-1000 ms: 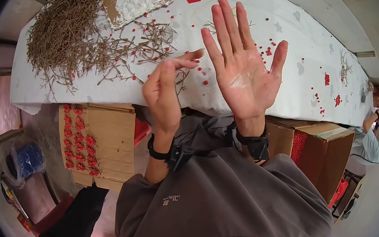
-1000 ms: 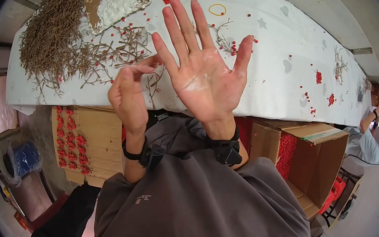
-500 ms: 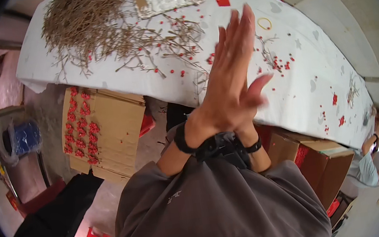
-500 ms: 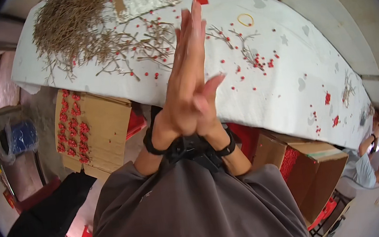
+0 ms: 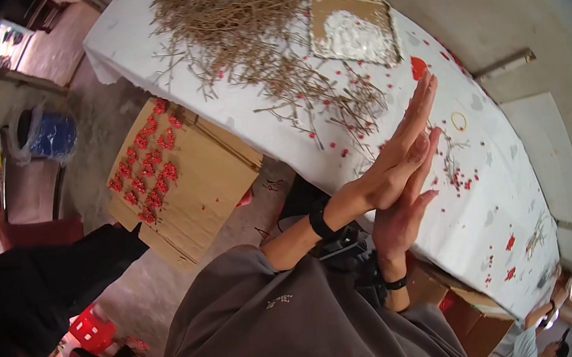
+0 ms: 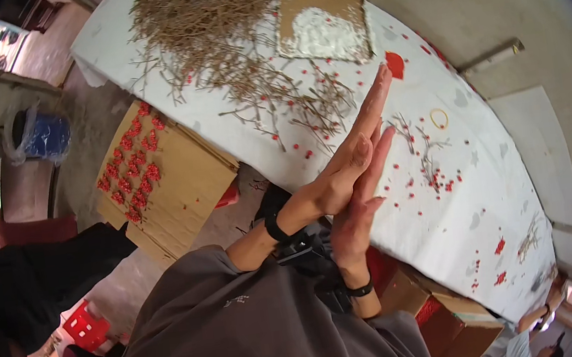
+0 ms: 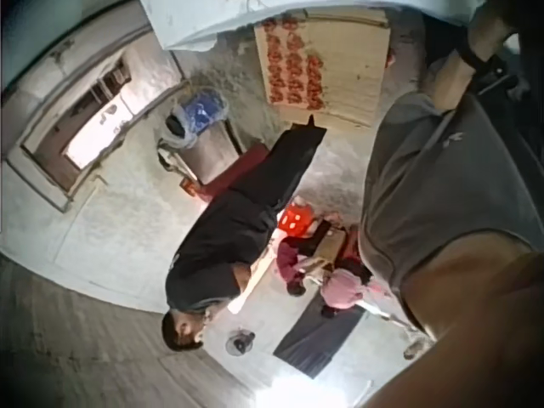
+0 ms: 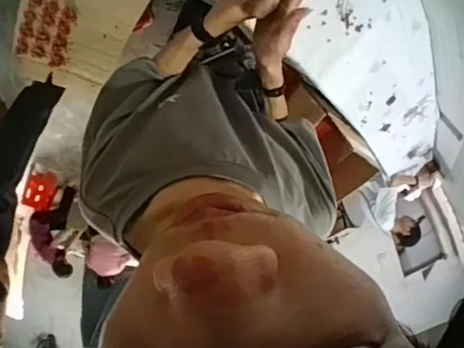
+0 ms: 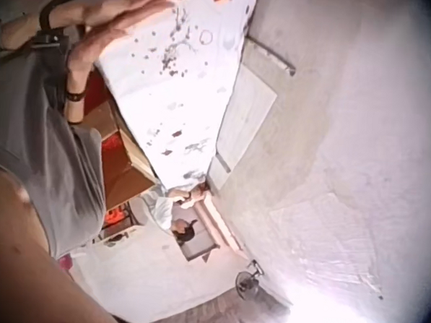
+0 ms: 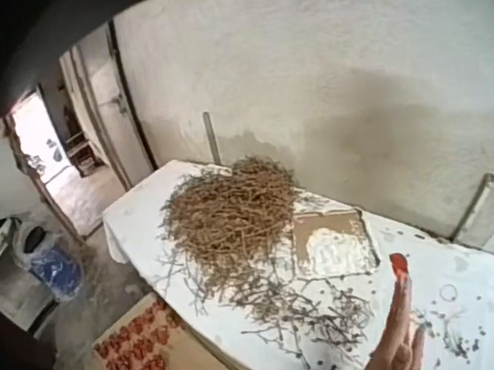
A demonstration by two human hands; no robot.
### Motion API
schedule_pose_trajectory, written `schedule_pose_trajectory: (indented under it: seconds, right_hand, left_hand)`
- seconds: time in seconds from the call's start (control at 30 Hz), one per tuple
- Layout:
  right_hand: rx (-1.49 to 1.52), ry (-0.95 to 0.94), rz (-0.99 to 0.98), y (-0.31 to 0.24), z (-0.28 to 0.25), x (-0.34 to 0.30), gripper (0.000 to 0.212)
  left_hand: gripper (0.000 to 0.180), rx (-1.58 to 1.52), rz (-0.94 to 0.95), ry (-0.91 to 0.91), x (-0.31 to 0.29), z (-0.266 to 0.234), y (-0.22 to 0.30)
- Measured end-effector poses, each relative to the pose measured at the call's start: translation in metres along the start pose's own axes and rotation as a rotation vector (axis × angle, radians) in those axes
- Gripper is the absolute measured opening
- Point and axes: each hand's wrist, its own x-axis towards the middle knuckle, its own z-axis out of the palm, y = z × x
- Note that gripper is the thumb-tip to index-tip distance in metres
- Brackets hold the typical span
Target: Assembling decorative berry branches by dipping bare branches into glue and then into a box of red beads.
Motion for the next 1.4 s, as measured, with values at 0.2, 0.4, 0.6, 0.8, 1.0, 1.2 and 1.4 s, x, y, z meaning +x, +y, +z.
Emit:
schedule_pose_trajectory:
  seconds: [0.2,0.4,0.6,0.8,1.0,1.2,1.4]
  right_hand:
    - [0.130,-0.160,0.023,-0.001,-0.042,0.033,0.081]
    - [-0.138,-0.008,0.009,-0.004,-0.093,0.058,0.069]
    - [-0.344,0.076,0.147,0.000,-0.096,0.074,0.045]
    - [-0.365,0.120,0.226,0.008,-0.098,0.074,0.039]
    - [-0.355,0.125,0.233,0.011,-0.102,0.075,0.038]
    - [-0.340,0.138,0.221,0.008,-0.099,0.067,0.036]
    - [-0.338,0.160,0.248,0.003,-0.115,0.052,0.038]
  left_hand:
    - [0.073,0.145,-0.124,0.331,-0.002,-0.106,0.023]
    - [0.045,1.524,-0.008,0.346,0.037,-0.285,0.037]
    - [0.026,1.455,-0.449,0.118,0.089,-0.360,0.001]
    - [0.019,1.448,-0.391,0.076,0.097,-0.366,0.009]
    - [0.019,1.384,-0.321,0.109,0.101,-0.351,0.005]
    - [0.021,1.441,-0.327,-0.020,0.107,-0.341,-0.011]
    - [0.024,1.122,-0.047,0.207,0.102,-0.358,0.026]
